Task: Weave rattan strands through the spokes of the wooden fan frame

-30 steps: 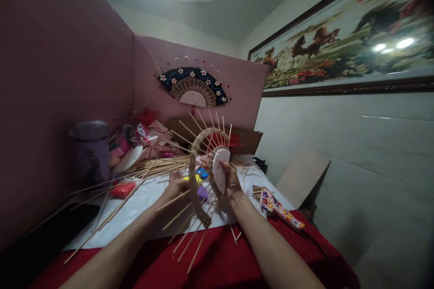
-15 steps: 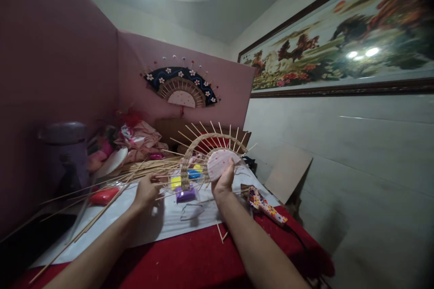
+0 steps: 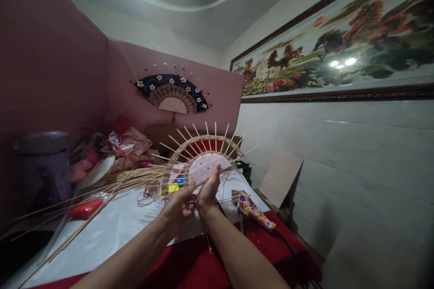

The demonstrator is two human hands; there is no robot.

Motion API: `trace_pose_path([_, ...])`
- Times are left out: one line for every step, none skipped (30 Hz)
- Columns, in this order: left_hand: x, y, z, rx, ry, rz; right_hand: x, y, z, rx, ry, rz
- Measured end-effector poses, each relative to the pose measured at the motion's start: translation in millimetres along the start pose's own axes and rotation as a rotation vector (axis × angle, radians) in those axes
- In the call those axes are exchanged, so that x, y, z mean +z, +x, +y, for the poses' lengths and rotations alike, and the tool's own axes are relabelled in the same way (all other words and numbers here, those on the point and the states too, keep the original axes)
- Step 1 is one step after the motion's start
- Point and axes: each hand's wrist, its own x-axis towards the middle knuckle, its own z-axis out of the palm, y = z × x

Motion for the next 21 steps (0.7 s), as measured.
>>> trace_pose_path([1.4,4,0,0.013,-0.064,0.003,2,-4,-1,-0.038,-0.029,0.086])
trace_pose_path([0.9,7,2,0.038,-0.114,0.010,4,-7,-1,-0.078,-0.059,0.137])
trace_pose_path([-1.3,9,7,0.059,-0.152,0.016,7,-10,-2,-0.121,-0.075,0.175])
trace_pose_path([-4.7,11,12,0.079,-0.178,0.021,9,-12,-3,-0.152,-0.093,0.149])
trace_pose_path([-9.0,11,19,0.098,-0.191,0.033,10,-14,-4,-0.182,-0.099,0.113])
trace_pose_path([-14.0,11,27,0.117,-0.198,0.047,12,-16,-5,-0.204,-0.100,0.066])
trace_pose_path([-19.3,10,35,0.141,-0.204,0.060,14,-17,-6,-0.216,-0.103,0.010])
trace_pose_path([-24.8,9,42,0.168,-0.210,0.070,15,-19,-6,-0.217,-0.103,-0.052])
trace_pose_path([-30.2,8,49,0.193,-0.214,0.072,17,-21,-5,-0.208,-0.100,-0.118])
trace_pose_path([-35.2,6,55,0.217,-0.217,0.064,18,-24,-5,-0.199,-0.095,-0.183])
trace_pose_path([-39.8,4,59,0.232,-0.217,0.054,20,-27,-4,-0.196,-0.093,-0.245])
trace_pose_path([-43.6,2,61,0.233,-0.206,0.041,21,-30,-3,-0.203,-0.097,-0.299])
trace_pose_path([-46.8,0,60,0.217,-0.179,0.025,22,-33,-2,-0.219,-0.109,-0.332])
trace_pose_path([-49.2,-2,59,0.186,-0.132,0.010,22,-35,0,-0.238,-0.132,-0.345])
trace_pose_path([-50.9,-4,56,0.147,-0.064,-0.004,22,-37,0,-0.254,-0.166,-0.341])
trace_pose_path([-51.9,-6,52,0.110,0.017,-0.014,22,-38,1,-0.261,-0.202,-0.325])
trace_pose_path([-52.4,-8,48,0.088,0.106,-0.012,21,-39,1,-0.255,-0.233,-0.308])
trace_pose_path([-52.7,-10,44,0.086,0.193,0.001,21,-39,1,-0.244,-0.253,-0.298])
trace_pose_path([-52.8,-12,42,0.110,0.274,0.029,20,-39,1,-0.230,-0.261,-0.291])
trace_pose_path([-52.9,-13,41,0.149,0.344,0.064,20,-39,0,-0.215,-0.257,-0.290])
trace_pose_path([-53.1,-14,41,0.201,0.401,0.099,20,-39,-1,-0.203,-0.245,-0.291])
